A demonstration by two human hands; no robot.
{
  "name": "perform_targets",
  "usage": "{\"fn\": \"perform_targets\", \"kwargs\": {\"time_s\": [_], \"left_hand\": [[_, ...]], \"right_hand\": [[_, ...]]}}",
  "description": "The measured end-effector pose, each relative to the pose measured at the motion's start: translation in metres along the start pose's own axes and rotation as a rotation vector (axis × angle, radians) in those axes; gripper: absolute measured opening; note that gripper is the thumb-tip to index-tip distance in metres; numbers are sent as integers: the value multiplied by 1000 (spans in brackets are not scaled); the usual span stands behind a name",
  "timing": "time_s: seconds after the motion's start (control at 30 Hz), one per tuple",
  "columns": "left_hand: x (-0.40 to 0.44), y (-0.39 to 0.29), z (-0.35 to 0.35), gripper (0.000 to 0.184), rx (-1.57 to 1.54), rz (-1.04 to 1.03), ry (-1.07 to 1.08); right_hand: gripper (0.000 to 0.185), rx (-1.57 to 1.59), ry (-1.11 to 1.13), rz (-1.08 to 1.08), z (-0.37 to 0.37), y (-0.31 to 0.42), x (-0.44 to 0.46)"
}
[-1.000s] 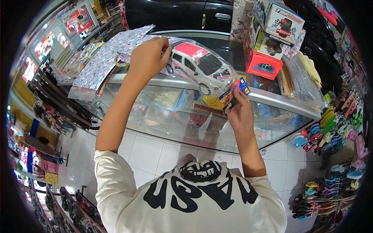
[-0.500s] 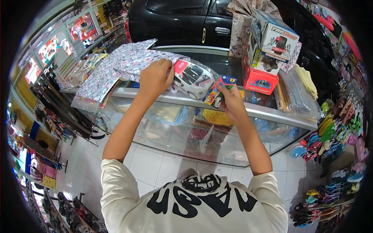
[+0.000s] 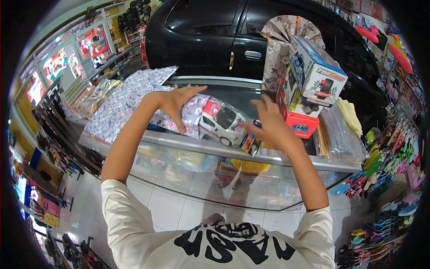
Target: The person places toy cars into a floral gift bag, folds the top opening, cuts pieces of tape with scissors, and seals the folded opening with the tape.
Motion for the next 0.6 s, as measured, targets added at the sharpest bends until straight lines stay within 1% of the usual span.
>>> {"fn": "perform_targets", "kwargs": {"time_s": [0.03,0.07,0.17,0.2,0.3,0.33,0.43,0.47,0.57,0.6], "left_hand": [[2,2,-2,144,-1,11,48],[7,6,-5,147,-31,-21,67],[17,10,-9,149,-9,-54,166],[18,11,-7,148,-18,-82,132],[25,13,-7,146,23,-115,137],[27,14,-9,146,40,-115,136],[30,14,-8,147,39,-141,97],[32,19,-10,146,38,-161,80],[34,25,-10,144,10,-147,131],[34,24,-8,141,35,-176,97]], "right_hand": [[96,60,110,107,-3,15,6],[100,122,223,213,-11,28,10],[110,-139,320,171,-40,33,25],[114,-29,376,133,-54,25,33],[110,252,397,231,-58,24,42],[107,286,409,221,-56,25,45],[104,296,364,244,-48,25,51],[104,346,382,223,-49,24,52],[102,335,332,308,-55,24,53],[99,365,391,230,-57,24,51]]}}
Point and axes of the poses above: each hand's wrist, its own x-axis towards the middle knuckle, its own z-axis out of the back of the hand, y = z × x, the point moved 8 cm from there along x, towards the middle knuckle, and after that the axes turned 4 degrees about -z, right-handed, at the moved point
